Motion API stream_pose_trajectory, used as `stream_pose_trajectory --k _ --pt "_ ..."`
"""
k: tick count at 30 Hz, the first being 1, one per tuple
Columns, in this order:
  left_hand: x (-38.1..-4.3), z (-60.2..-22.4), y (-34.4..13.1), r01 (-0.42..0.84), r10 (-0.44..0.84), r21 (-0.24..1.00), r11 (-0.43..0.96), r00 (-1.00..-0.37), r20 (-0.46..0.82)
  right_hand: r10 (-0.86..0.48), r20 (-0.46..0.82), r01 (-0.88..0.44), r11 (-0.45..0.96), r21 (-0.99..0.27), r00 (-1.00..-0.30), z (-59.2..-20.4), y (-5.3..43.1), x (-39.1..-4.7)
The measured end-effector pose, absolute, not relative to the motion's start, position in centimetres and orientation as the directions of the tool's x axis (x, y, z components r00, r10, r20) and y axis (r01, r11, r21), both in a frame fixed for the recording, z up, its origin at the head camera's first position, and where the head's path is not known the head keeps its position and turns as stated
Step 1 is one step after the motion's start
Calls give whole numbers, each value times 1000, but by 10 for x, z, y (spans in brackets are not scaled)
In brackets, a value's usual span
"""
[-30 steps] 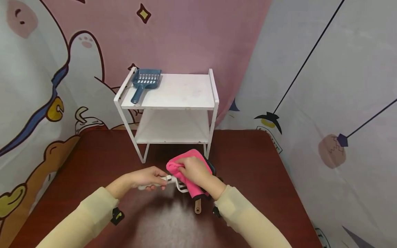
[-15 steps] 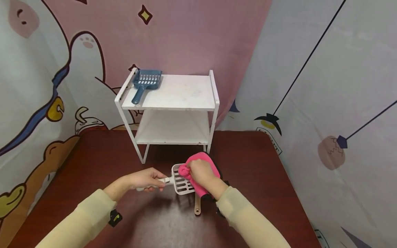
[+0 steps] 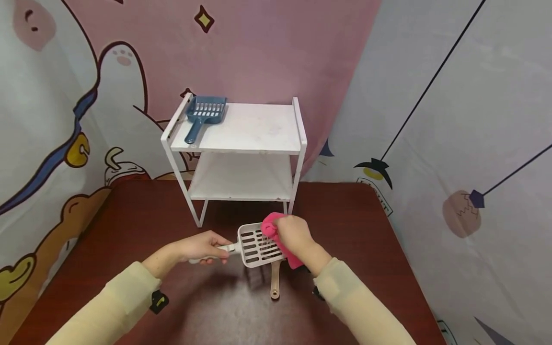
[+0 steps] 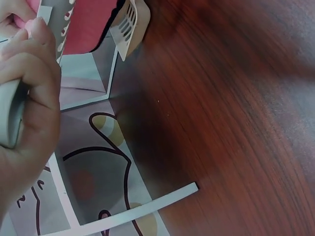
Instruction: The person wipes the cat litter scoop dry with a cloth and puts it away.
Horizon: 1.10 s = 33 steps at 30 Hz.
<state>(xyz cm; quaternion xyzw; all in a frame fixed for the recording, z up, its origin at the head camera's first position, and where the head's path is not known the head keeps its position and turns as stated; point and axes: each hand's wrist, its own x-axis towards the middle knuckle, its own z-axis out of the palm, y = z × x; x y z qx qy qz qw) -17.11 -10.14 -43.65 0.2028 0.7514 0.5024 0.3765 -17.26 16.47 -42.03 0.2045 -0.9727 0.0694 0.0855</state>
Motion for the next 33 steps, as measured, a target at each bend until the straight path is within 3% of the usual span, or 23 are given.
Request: stream_pose_trajectory --k 9,15,26,33 --pt "-170 -435 -114 -31 631 886 462 -691 -353 -221 247 -279 932 -232 -944 -409 199 -182" --pt "-171 -438 -116 18 641 882 471 -694 -328 -184 246 -258 914 -314 -952 -399 209 -183" --pt "-172 -447 -116 -74 623 897 436 -695 -360 -231 242 -311 873 -375 -942 -391 194 -175" --pt "-172 -450 -114 -82 624 908 412 -700 -346 -375 269 -455 812 -365 -887 -390 170 -163"
